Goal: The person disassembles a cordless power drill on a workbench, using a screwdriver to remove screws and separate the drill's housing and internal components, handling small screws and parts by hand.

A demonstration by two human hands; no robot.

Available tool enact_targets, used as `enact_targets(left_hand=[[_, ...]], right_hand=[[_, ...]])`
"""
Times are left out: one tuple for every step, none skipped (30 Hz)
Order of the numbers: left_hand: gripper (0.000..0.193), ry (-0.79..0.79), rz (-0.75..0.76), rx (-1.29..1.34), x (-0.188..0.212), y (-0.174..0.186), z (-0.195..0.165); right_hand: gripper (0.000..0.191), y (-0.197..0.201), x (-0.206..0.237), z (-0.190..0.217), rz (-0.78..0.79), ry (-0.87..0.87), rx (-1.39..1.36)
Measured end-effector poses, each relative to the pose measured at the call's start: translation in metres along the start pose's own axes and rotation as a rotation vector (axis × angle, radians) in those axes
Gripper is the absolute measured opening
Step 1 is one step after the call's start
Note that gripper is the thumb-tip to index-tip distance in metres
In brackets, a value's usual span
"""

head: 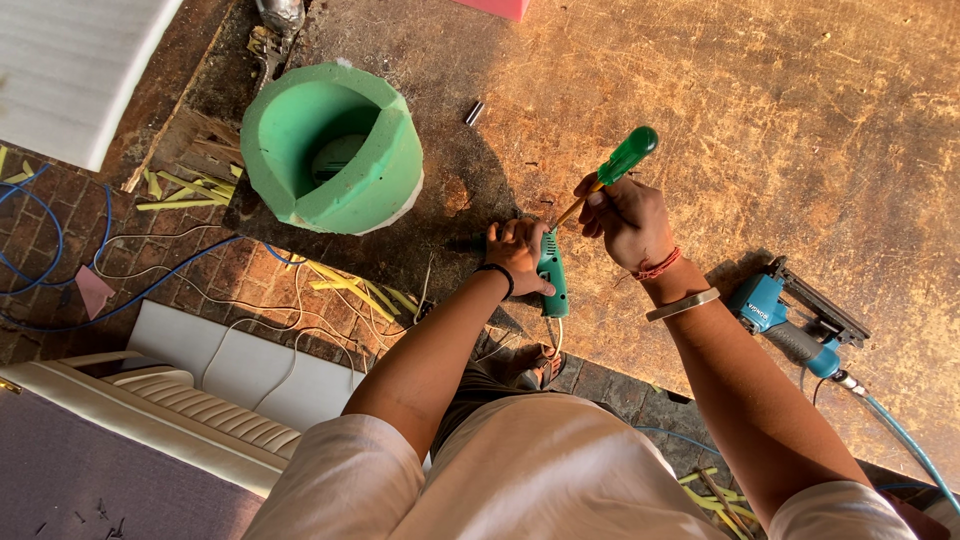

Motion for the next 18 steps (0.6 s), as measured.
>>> enact_targets(left_hand=[[0.113, -0.002, 0.002, 0.005, 0.0003, 0.0005, -0.0001], [0.114, -0.004, 0.004, 0.011, 0.0005, 0.0008, -0.0003], [0.115, -0.006, 0.007, 0.017, 0.0008, 0.001, -0.0003], [0.114, -0.005, 0.01, 0.007, 0.0007, 0.001, -0.0006], [0.114, -0.001, 0.013, -0.003, 0.0005, 0.0009, -0.001], [0.113, 0.003, 0.016, -0.014, 0.0005, 0.0007, -0.0007], [0.115, 0.004, 0.014, -0.004, 0.0005, 0.0007, -0.0003], [0.118, 0.002, 0.013, 0.007, 0.0002, 0.0007, -0.0005], [0.12, 0.0, 0.011, 0.017, -0.0001, 0.0006, -0.0009], [0.119, 0.0, 0.017, 0.008, -0.0002, 0.0004, -0.0009], [0.118, 0.003, 0.022, -0.001, -0.0004, 0.0004, -0.0008], [0.118, 0.007, 0.028, -0.01, -0.0003, 0.0004, -0.0006], [0.118, 0.002, 0.024, 0.002, -0.0001, 0.0006, -0.0006], [0.119, -0.003, 0.021, 0.013, -0.0001, 0.0008, -0.0009], [0.12, -0.007, 0.017, 0.024, -0.0001, 0.001, -0.0008], [0.119, -0.002, 0.025, 0.016, -0.0005, 0.0009, -0.0011], [0.117, 0.005, 0.033, 0.007, -0.0009, 0.0005, -0.0011], [0.116, 0.012, 0.04, -0.003, -0.0014, 0.0001, -0.0007]], right_hand=[[0.018, -0.0004, 0.0002, -0.0001, 0.001, 0.001, 0.003], [0.018, -0.0008, 0.0002, -0.0002, 0.0, 0.001, -0.003], [0.018, -0.0017, 0.0003, -0.0004, -0.002, 0.0, -0.008], [0.018, -0.0019, 0.0005, -0.0004, -0.003, -0.001, -0.013], [0.019, -0.0023, 0.0007, -0.0003, -0.002, 0.0, -0.024], [0.019, -0.0028, 0.0009, 0.0, -0.001, 0.001, -0.037], [0.019, -0.003, 0.001, 0.0003, -0.001, 0.002, -0.048], [0.019, -0.0034, 0.0013, 0.001, 0.0, 0.007, -0.018], [0.019, -0.0034, 0.0013, 0.0017, 0.0, 0.011, 0.013], [0.018, -0.0035, 0.0012, 0.0025, 0.002, 0.016, 0.043], [0.018, -0.0033, 0.0007, 0.003, 0.007, 0.019, 0.053], [0.017, -0.0031, 0.0001, 0.0033, 0.013, 0.022, 0.062], [0.017, -0.0029, -0.0005, 0.0033, 0.017, 0.024, 0.074], [0.014, -0.0015, -0.0018, 0.0053, 0.003, 0.147, 0.191], [0.012, -0.0003, -0.0028, 0.0068, -0.009, 0.271, 0.308], [0.012, 0.0002, -0.0035, 0.0078, -0.019, 0.395, 0.425], [0.015, 0.0003, -0.005, 0.0058, -0.003, 0.393, 0.387], [0.019, -0.0002, -0.0063, 0.0036, 0.013, 0.392, 0.349]])
Point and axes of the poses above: each hand's wrist, its own x-axis away from the middle knuckle, its own y-axis out of the back of the hand, z = x × y, the point moved 2 cm from there along -x, towards the middle knuckle, and after that the axes turned 6 degrees about y, right-handed, at the moved point
